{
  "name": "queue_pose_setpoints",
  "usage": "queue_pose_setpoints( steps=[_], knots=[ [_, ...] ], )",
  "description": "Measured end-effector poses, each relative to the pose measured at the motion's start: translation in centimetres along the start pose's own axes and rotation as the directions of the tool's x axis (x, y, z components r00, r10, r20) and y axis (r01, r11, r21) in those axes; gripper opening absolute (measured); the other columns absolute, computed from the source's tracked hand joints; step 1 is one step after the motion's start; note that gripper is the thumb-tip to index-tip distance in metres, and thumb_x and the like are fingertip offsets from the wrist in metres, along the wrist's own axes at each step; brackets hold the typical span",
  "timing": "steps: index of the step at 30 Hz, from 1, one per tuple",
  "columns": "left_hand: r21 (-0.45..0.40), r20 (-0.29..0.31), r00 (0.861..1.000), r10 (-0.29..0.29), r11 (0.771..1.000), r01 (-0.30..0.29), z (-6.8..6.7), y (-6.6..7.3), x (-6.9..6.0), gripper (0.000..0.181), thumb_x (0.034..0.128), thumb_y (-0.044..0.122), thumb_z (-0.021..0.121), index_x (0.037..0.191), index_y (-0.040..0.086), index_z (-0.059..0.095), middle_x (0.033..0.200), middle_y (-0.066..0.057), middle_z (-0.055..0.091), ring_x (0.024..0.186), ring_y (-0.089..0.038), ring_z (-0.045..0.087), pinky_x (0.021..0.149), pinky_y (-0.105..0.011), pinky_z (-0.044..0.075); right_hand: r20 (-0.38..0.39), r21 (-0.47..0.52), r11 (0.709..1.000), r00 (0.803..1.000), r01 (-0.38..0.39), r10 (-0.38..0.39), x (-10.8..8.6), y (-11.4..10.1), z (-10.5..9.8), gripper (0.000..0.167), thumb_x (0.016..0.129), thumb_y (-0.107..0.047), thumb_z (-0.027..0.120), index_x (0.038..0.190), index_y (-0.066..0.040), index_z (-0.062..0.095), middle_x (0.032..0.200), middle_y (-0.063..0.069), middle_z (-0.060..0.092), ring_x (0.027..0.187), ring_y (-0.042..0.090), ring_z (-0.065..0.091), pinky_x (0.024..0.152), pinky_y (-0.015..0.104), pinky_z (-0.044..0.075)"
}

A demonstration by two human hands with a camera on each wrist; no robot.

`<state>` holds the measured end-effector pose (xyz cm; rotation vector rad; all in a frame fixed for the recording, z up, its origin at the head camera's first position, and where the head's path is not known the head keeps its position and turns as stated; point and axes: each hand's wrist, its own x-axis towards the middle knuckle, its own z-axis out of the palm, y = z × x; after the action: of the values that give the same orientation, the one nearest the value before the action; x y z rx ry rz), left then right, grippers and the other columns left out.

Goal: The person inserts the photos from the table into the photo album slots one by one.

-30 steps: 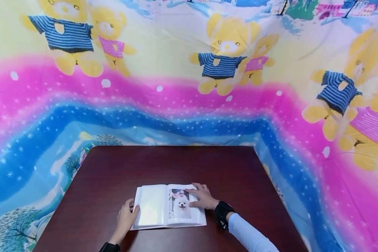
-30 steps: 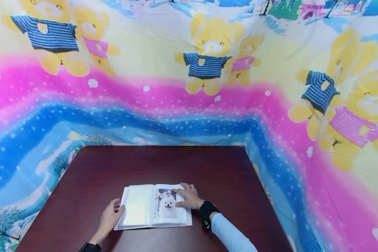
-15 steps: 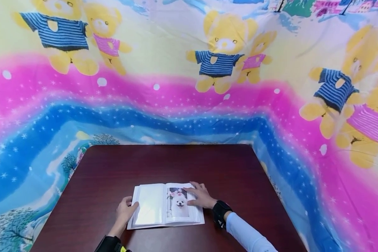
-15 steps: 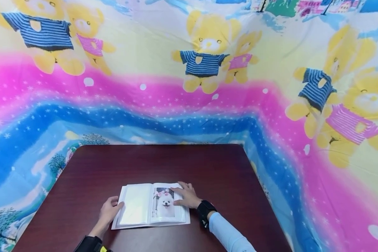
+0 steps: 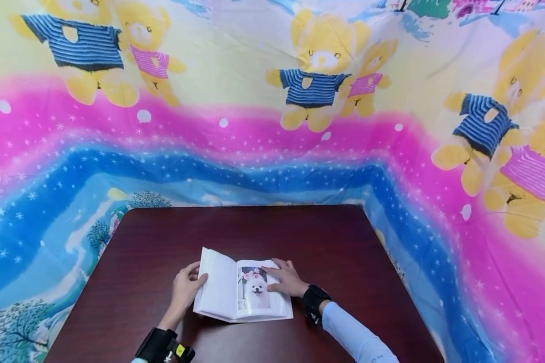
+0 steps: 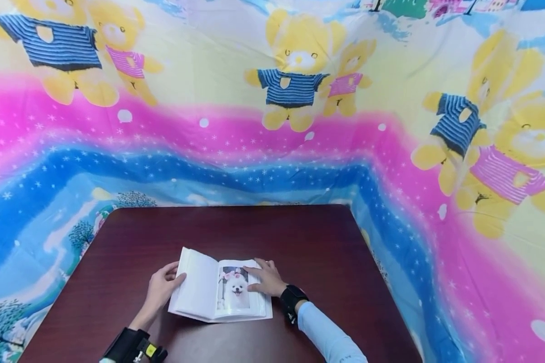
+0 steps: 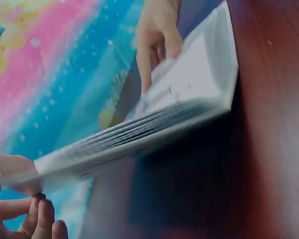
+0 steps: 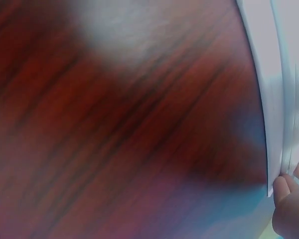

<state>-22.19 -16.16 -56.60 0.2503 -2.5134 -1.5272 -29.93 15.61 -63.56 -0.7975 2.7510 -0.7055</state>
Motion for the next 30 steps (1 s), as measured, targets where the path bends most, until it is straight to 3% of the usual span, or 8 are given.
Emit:
queue_pose_setpoints(
  steps=[5,11,14,16,20,23,25,30],
  knots=[
    [-0.024,0.012,0.994,0.109,0.994,-0.109,1.3,1.5,0.4,0.041,0.0863,0.005,0.072,0.125,-0.006,0.063,0.107,-0.019,0.066,0.092,-0.031,0.07,0.077,-0.029,0.052,-0.004,0.021,0.999,1.0,0.025,-0.025,0.6,-0.4,0.1,0.061,0.089,-0.038,0.073,0.144,-0.02,0.054,0.157,0.02,0.029,0.126,0.034,0.033,0.099,0.048,0.033],
    [-0.217,0.054,0.979,0.196,0.959,-0.18,4.0,2.3,0.0,0.038,0.0902,0.002,0.069,0.126,-0.008,0.06,0.114,-0.025,0.063,0.101,-0.038,0.067,0.085,-0.036,0.055,-0.012,0.0,0.998,0.998,0.058,-0.058,0.8,-0.6,0.5,0.061,0.089,-0.039,0.072,0.144,-0.019,0.054,0.156,0.021,0.031,0.126,0.035,0.035,0.098,0.048,0.034],
    [-0.272,0.1,0.962,0.256,0.937,-0.221,5.6,2.3,-0.5,0.034,0.0933,0.004,0.065,0.124,-0.009,0.06,0.117,-0.028,0.063,0.106,-0.042,0.064,0.09,-0.044,0.053,-0.022,-0.013,0.997,0.997,0.072,-0.072,1.0,-0.5,0.7,0.06,0.09,-0.039,0.072,0.144,-0.018,0.054,0.156,0.02,0.032,0.126,0.035,0.036,0.098,0.048,0.035],
    [-0.27,0.143,0.947,0.287,0.932,-0.242,6.5,2.2,-1.0,0.032,0.0952,0.007,0.063,0.122,-0.01,0.06,0.117,-0.028,0.063,0.108,-0.044,0.062,0.09,-0.048,0.053,-0.037,-0.022,0.996,0.995,0.089,-0.09,1.0,-0.4,0.9,0.058,0.09,-0.035,0.072,0.142,-0.014,0.056,0.155,0.02,0.033,0.125,0.035,0.038,0.098,0.048,0.035],
    [-0.18,0.185,0.921,0.342,0.934,-0.31,8.0,1.8,-2.0,0.028,0.0951,0.008,0.063,0.119,-0.007,0.064,0.116,-0.024,0.066,0.109,-0.042,0.061,0.087,-0.054,0.052,-0.073,-0.035,0.995,0.992,0.096,-0.098,1.0,-0.2,1.1,0.055,0.088,-0.025,0.073,0.138,-0.008,0.059,0.153,0.018,0.037,0.118,0.032,0.043,0.092,0.045,0.037],
    [-0.083,0.182,0.888,0.422,0.906,-0.414,8.8,1.4,-2.6,0.026,0.0927,0.007,0.064,0.116,-0.005,0.066,0.117,-0.021,0.066,0.11,-0.041,0.061,0.087,-0.055,0.051,-0.071,0.037,0.997,0.995,0.072,-0.07,0.8,0.0,1.0,0.062,0.084,-0.022,0.075,0.141,-0.006,0.055,0.153,0.017,0.039,0.113,0.031,0.044,0.09,0.044,0.035],
    [-0.025,0.185,0.856,0.483,0.873,-0.487,9.2,1.2,-3.0,0.027,0.0916,0.006,0.065,0.116,-0.005,0.066,0.118,-0.022,0.065,0.111,-0.042,0.061,0.09,-0.056,0.049,-0.049,0.147,0.989,0.998,0.036,-0.029,0.7,0.2,0.7,0.068,0.085,-0.018,0.075,0.146,-0.005,0.048,0.152,0.018,0.04,0.114,0.031,0.042,0.093,0.047,0.032],
    [0.123,0.242,0.775,0.583,0.774,-0.621,10.7,0.9,-3.8,0.028,0.0896,0.003,0.066,0.116,-0.007,0.065,0.121,-0.026,0.064,0.115,-0.044,0.059,0.095,-0.059,0.044,-0.045,0.411,0.911,0.997,-0.042,0.067,0.8,0.9,-0.3,0.065,0.094,0.007,0.055,0.154,-0.006,0.033,0.149,0.021,0.043,0.133,0.039,0.038,0.11,0.056,0.025]
  ],
)
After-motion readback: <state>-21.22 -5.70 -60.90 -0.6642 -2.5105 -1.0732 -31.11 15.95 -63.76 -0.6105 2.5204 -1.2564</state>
